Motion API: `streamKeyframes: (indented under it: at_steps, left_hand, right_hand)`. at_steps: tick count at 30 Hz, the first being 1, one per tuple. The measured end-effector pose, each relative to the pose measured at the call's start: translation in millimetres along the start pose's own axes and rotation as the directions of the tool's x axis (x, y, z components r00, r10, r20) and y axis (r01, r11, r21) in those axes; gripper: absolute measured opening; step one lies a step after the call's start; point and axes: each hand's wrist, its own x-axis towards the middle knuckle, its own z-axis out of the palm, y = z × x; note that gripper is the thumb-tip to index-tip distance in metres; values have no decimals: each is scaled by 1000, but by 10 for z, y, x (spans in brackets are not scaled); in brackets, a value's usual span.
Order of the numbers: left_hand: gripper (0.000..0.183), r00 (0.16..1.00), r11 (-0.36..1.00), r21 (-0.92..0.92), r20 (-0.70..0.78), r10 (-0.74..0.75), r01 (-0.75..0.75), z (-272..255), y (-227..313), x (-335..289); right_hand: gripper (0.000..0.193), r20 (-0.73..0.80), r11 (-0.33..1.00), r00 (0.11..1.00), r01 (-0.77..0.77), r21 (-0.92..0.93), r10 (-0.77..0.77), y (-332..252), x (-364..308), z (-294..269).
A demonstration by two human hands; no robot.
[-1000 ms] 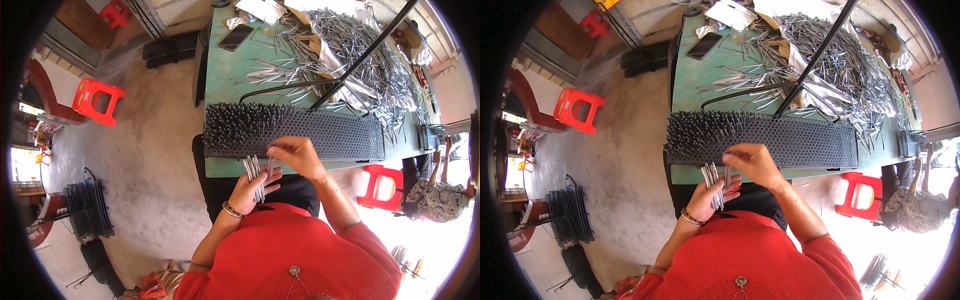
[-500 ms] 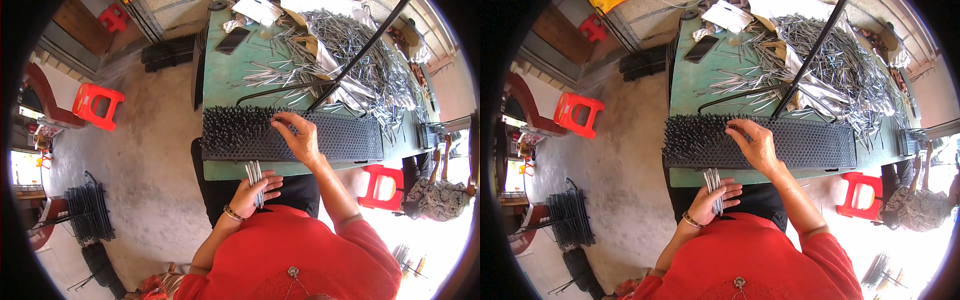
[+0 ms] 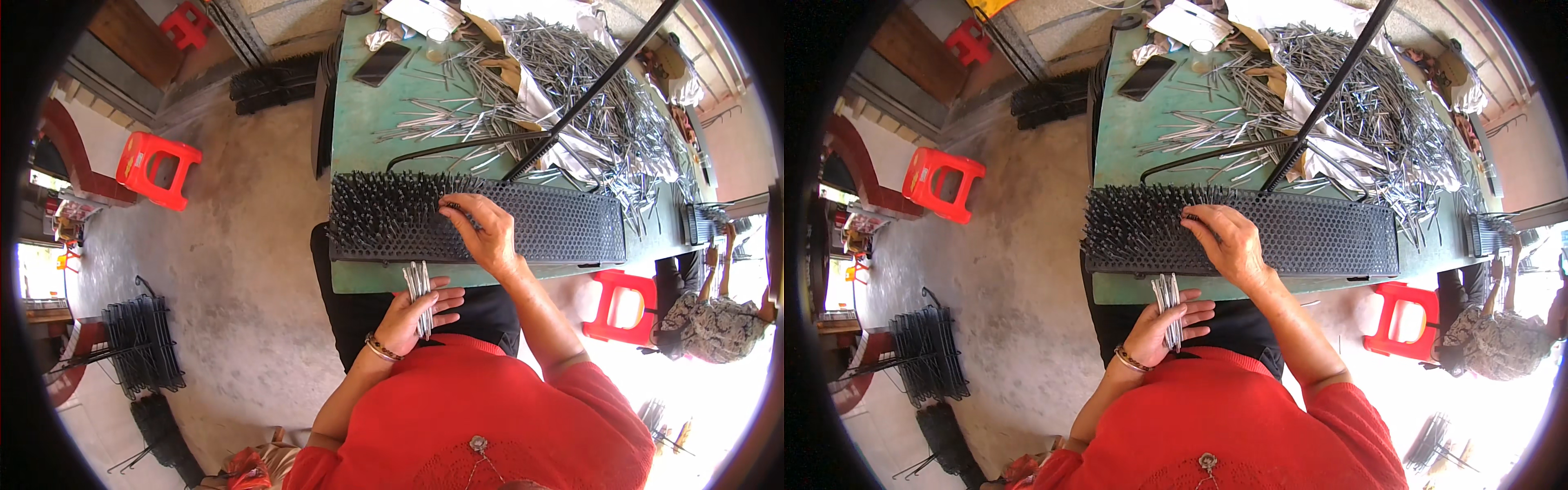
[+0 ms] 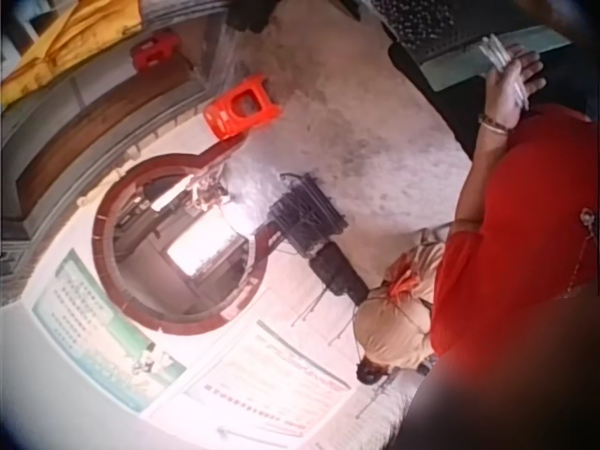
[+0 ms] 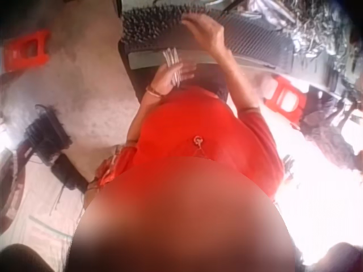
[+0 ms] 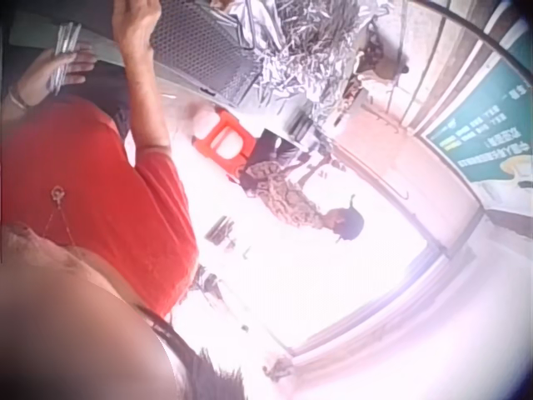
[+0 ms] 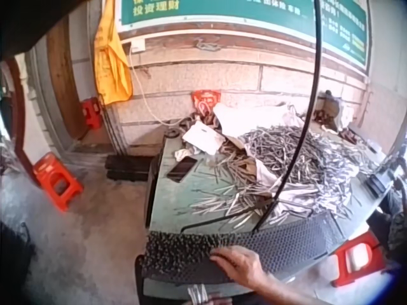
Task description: Sorting small metal pins and inserting them into a grid-like holder on a workbench.
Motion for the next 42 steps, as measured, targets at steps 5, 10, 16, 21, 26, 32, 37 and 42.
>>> streamKeyframes:
  at_steps: [5,10,16,21,26,32,37,42]
  left_hand:
    - [40,999,999,32,34,-8,7,27,36,-6]
    - [39,999,999,30,42,-15,14,21,24,-2]
    - [39,999,999,33,40,-25,24,20,18,2]
    - [38,999,999,23,34,-23,22,20,12,-5]
    - [38,999,999,25,38,-29,28,34,5,4]
    - [37,995,999,-37,100,16,-12,58,44,62]
    - [36,998,999,-39,70,-10,12,52,43,82]
    - [36,998,999,-39,57,-19,21,47,23,87]
  right_hand:
    - [21,20,993,997,80,-91,-79,-4,-23,-2]
    - [26,8,998,999,42,-51,-42,25,-59,57]
    - [30,3,999,1000,28,-34,-27,37,-111,112]
    - [32,-15,998,998,-62,22,62,24,-154,122]
    - [23,-26,999,1000,10,-48,-11,34,-144,118]
    - [20,22,988,993,116,-97,-114,36,-135,72]
    - [20,65,970,981,191,-148,-183,-1,-55,60]
    - [19,148,962,968,224,-155,-201,-14,42,43]
